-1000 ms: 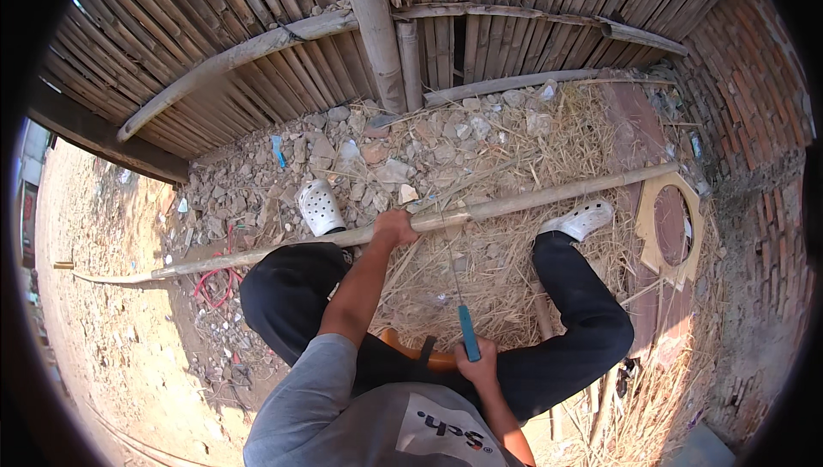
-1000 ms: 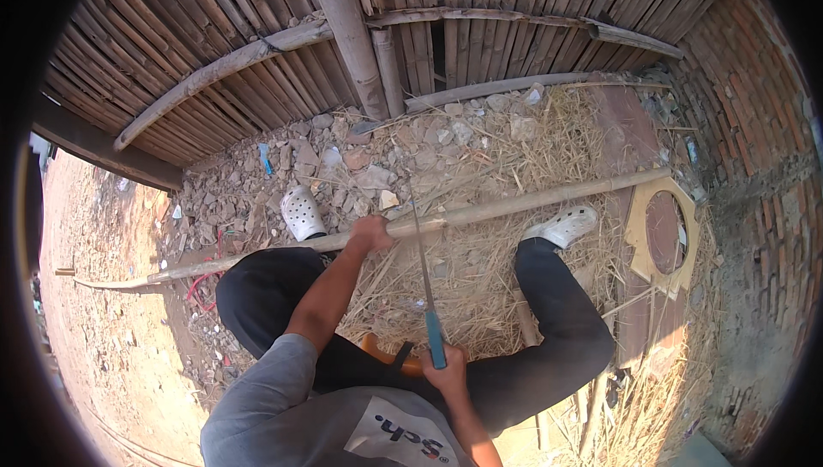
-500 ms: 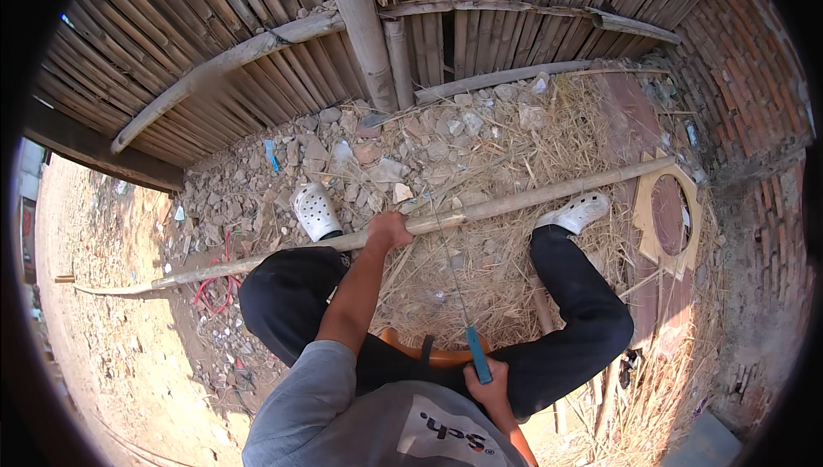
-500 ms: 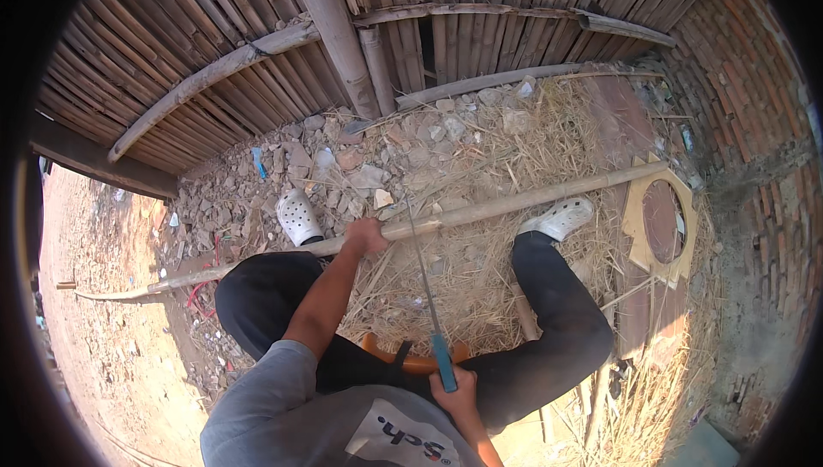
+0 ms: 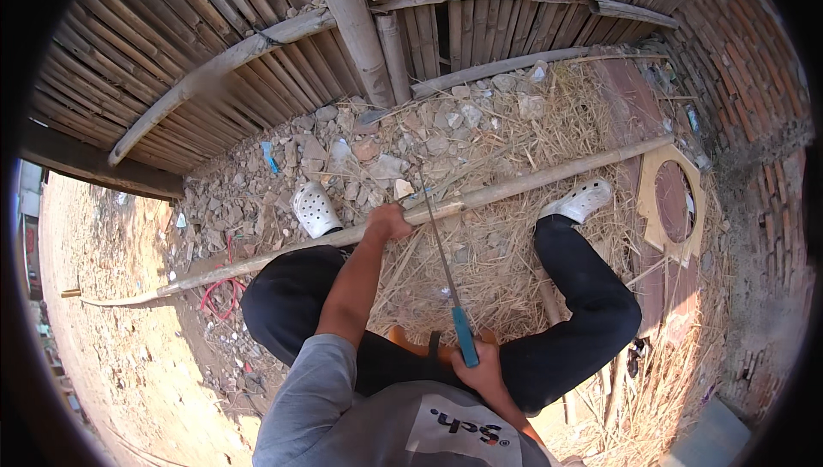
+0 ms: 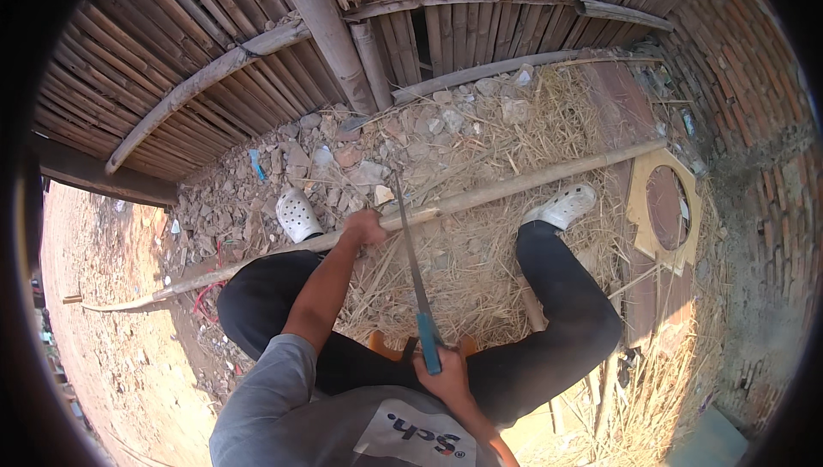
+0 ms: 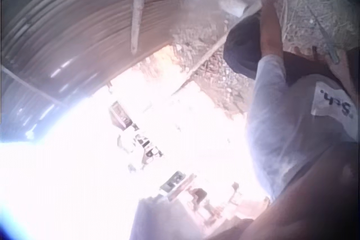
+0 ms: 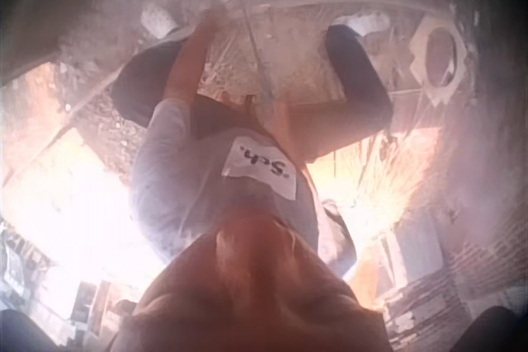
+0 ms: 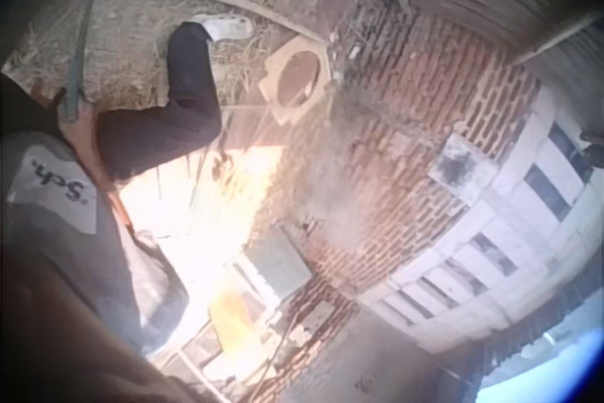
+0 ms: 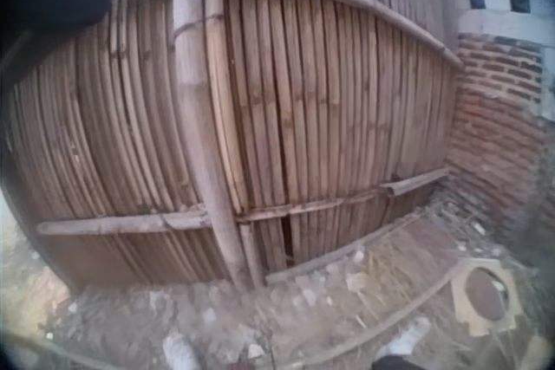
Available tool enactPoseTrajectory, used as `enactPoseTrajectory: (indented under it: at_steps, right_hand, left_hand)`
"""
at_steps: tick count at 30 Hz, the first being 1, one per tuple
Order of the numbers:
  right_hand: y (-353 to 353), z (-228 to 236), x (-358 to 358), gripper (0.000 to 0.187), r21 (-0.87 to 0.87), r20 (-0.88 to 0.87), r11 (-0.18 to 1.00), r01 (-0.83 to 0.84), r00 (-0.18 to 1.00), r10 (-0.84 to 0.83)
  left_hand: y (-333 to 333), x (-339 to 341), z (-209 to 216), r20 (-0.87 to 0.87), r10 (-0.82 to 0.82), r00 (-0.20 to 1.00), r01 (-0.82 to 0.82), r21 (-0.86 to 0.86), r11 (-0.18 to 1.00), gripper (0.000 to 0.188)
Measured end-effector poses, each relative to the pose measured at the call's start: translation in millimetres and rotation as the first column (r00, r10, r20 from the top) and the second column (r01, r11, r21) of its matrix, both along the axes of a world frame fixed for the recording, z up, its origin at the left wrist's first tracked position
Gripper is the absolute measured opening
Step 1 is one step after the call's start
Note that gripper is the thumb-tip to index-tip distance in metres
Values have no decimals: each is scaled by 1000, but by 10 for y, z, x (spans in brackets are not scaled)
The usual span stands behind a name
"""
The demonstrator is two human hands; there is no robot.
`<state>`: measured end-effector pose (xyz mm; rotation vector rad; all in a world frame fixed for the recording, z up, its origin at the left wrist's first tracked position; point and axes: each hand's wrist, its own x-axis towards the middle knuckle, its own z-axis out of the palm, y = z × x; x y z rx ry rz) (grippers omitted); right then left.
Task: The person sits on a low stool and uses a hand saw to cut a long bamboo pole resting between their legs. They saw through the pole, pause to separate the cut section, and then resume sawing at a new location on the remaining length.
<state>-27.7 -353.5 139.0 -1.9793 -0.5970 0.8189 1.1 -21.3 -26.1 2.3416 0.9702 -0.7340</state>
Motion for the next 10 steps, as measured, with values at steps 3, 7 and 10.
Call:
enactPoseTrajectory:
  at_steps: [3,7,10]
  right_hand:
    - [-541,215,-245,18,-38,-49,999,33,998,-35]
    - [-345,-153,-53,20,39,44,993,110,993,-112]
    - [-18,-524,264,17,35,4,993,112,994,-112]
  left_hand:
    - [-15,21,75,-15,-6,1000,6,-32,999,51]
    - [35,-27,-139,19,-17,1000,17,-6,1000,51]
    - [68,-32,-187,-3,-15,1000,15,24,1000,52]
